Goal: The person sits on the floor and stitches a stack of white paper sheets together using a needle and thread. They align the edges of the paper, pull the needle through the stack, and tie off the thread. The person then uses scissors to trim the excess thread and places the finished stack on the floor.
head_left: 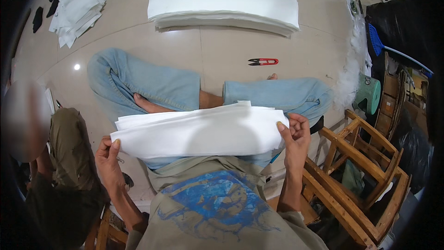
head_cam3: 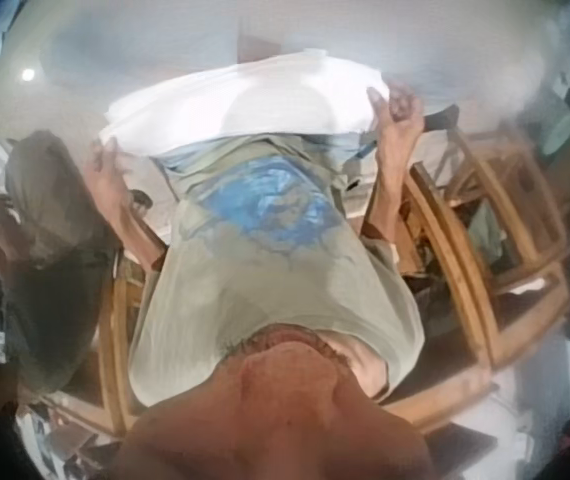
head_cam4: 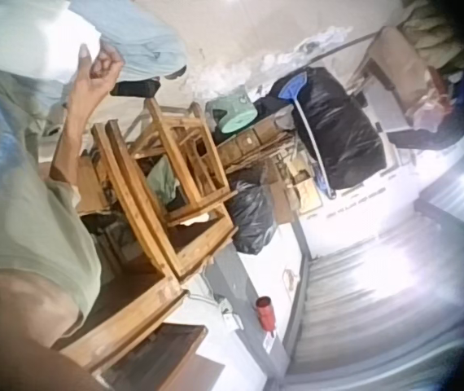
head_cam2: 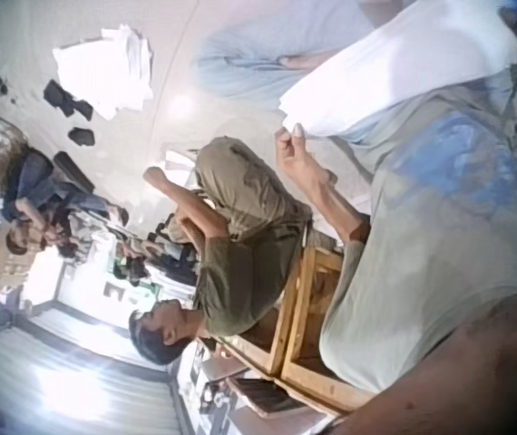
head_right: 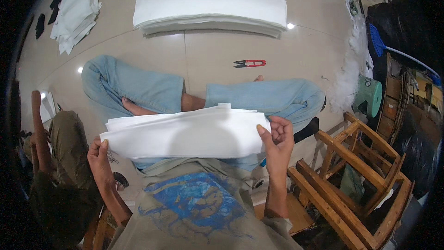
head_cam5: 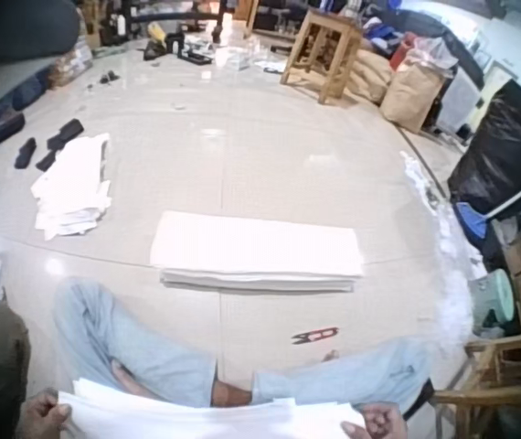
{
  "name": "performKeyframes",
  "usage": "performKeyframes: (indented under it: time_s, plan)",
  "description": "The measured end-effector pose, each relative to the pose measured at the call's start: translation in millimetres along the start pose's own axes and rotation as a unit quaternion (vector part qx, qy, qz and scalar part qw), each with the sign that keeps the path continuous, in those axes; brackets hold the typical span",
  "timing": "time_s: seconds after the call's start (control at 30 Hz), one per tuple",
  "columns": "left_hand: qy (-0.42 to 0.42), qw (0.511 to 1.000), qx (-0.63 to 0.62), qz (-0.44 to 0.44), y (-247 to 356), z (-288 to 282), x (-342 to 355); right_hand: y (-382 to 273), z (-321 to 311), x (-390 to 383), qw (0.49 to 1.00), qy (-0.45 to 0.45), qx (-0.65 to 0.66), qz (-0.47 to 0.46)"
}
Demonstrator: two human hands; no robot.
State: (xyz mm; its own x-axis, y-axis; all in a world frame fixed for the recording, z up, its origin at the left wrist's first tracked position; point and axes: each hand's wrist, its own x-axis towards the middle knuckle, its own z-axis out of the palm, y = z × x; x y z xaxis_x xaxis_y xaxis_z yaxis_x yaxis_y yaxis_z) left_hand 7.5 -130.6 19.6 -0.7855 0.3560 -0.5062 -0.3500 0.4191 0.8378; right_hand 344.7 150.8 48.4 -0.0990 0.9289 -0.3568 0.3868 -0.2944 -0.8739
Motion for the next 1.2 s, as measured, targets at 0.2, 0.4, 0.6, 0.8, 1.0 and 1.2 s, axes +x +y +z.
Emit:
performKeyframes:
  time_s: [0.2,0.4,0.6,0.8,1.0,1.2]
  plan:
    - [-0.011,0.999,-0.038,-0.010,-23,-26,15,8,-2,-6,0.999,-0.013,-0.045,-0.005]
    - [-0.006,1.000,0.023,-0.020,-18,1,18,19,7,3,0.992,-0.035,-0.123,0.006]
    - [0.009,1.000,0.016,-0.017,-23,-1,23,14,9,7,0.990,-0.060,-0.129,-0.006]
    - [0.002,1.000,0.025,0.005,-22,6,21,3,13,2,0.981,-0.082,-0.172,0.041]
    - [0.051,0.989,0.131,0.055,-18,10,13,-1,9,7,0.984,-0.135,-0.107,0.048]
    - [0.006,0.994,0.111,-0.003,-9,-2,9,-7,22,16,0.975,-0.202,-0.067,0.066]
